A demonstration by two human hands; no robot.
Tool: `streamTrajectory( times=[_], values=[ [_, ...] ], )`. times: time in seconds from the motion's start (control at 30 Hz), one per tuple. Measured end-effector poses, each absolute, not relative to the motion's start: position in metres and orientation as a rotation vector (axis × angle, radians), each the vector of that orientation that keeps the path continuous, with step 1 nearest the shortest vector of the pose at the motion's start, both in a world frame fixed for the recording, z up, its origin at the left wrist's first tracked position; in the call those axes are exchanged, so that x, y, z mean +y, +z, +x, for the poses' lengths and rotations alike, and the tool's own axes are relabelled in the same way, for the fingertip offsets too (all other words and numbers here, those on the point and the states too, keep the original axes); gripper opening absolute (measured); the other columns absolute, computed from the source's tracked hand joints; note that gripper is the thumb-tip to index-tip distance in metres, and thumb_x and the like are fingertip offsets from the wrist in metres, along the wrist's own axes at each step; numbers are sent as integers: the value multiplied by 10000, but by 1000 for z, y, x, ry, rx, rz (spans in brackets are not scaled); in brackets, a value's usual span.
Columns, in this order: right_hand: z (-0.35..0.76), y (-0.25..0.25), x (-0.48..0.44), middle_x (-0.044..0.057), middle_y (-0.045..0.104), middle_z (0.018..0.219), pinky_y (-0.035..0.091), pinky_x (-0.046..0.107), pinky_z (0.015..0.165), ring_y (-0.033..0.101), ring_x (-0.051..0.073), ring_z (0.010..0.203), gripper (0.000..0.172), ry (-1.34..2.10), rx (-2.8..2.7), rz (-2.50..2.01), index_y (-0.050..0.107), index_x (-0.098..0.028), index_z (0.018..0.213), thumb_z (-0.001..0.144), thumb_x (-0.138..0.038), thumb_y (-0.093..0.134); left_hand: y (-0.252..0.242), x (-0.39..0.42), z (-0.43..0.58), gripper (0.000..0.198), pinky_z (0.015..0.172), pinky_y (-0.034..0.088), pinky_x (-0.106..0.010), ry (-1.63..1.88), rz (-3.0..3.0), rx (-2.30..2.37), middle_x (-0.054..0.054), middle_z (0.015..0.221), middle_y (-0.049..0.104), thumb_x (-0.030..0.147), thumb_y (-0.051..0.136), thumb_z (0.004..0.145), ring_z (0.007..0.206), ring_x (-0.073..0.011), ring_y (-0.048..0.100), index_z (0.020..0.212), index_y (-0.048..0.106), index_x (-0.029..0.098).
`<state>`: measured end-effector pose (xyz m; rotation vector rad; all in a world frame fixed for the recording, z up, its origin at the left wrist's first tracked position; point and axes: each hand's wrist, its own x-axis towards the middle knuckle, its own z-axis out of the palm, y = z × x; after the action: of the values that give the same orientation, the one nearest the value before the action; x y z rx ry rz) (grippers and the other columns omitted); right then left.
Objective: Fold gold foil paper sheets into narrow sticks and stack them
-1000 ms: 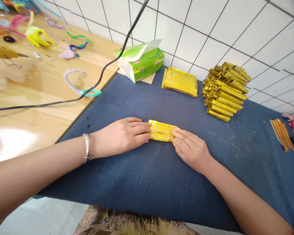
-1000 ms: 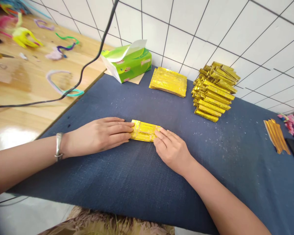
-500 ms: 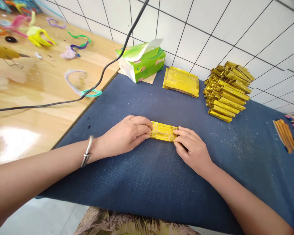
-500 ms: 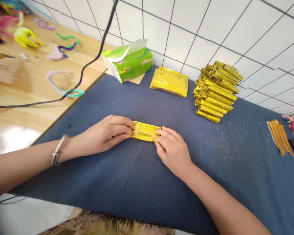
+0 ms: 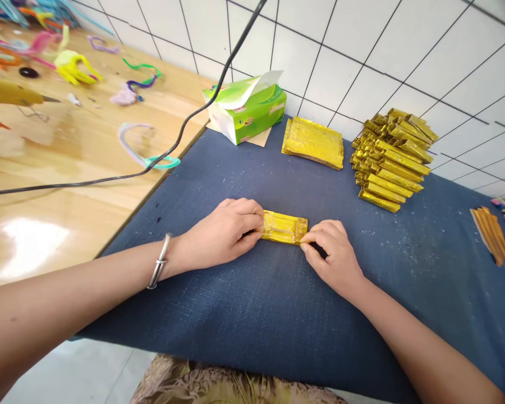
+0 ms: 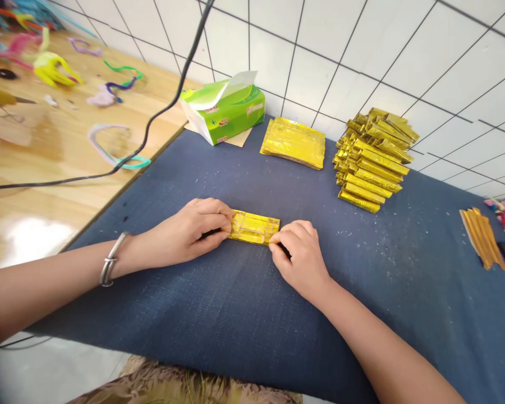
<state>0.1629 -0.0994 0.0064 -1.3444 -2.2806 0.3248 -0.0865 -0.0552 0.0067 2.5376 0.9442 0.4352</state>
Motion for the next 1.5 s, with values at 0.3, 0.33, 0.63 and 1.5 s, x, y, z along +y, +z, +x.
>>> streamTrajectory(
  times=[0.3, 0.33, 0.63, 1.5],
  values=[
    [167, 3, -105, 11, 634, 846, 376, 375, 837, 512, 198, 928, 90, 56, -2440, -1208, 650, -245, 899, 827, -224, 599, 7, -56, -91, 199, 880, 382, -326, 422, 2563, 900, -38, 1034, 576, 267, 432, 903, 974, -173, 516, 946, 612, 194],
    [168, 3, -106, 7, 641, 849, 376, 370, 833, 515, 196, 929, 101, 26, -2454, -1190, 650, -249, 909, 828, -214, 600, 7, -56, -91, 203, 881, 383, -328, 420, 2567, 896, -39, 1039, 577, 271, 430, 906, 976, -174, 517, 955, 611, 196],
    [172, 1, -104, 28, 663, 885, 402, 352, 805, 538, 178, 893, 153, -48, -2510, -1113, 619, -203, 990, 846, -185, 572, 4, -54, -97, 210, 911, 385, -346, 419, 2623, 830, -44, 1084, 573, 300, 426, 916, 1003, -179, 530, 971, 607, 210],
    [175, 1, -98, 27, 669, 876, 390, 329, 744, 564, 157, 812, 120, 180, -2456, -1133, 638, -212, 947, 858, -215, 558, 0, -50, -104, 185, 961, 387, -341, 525, 2629, 708, -39, 1091, 614, 249, 485, 891, 1081, -176, 542, 1007, 626, 224]
  ],
)
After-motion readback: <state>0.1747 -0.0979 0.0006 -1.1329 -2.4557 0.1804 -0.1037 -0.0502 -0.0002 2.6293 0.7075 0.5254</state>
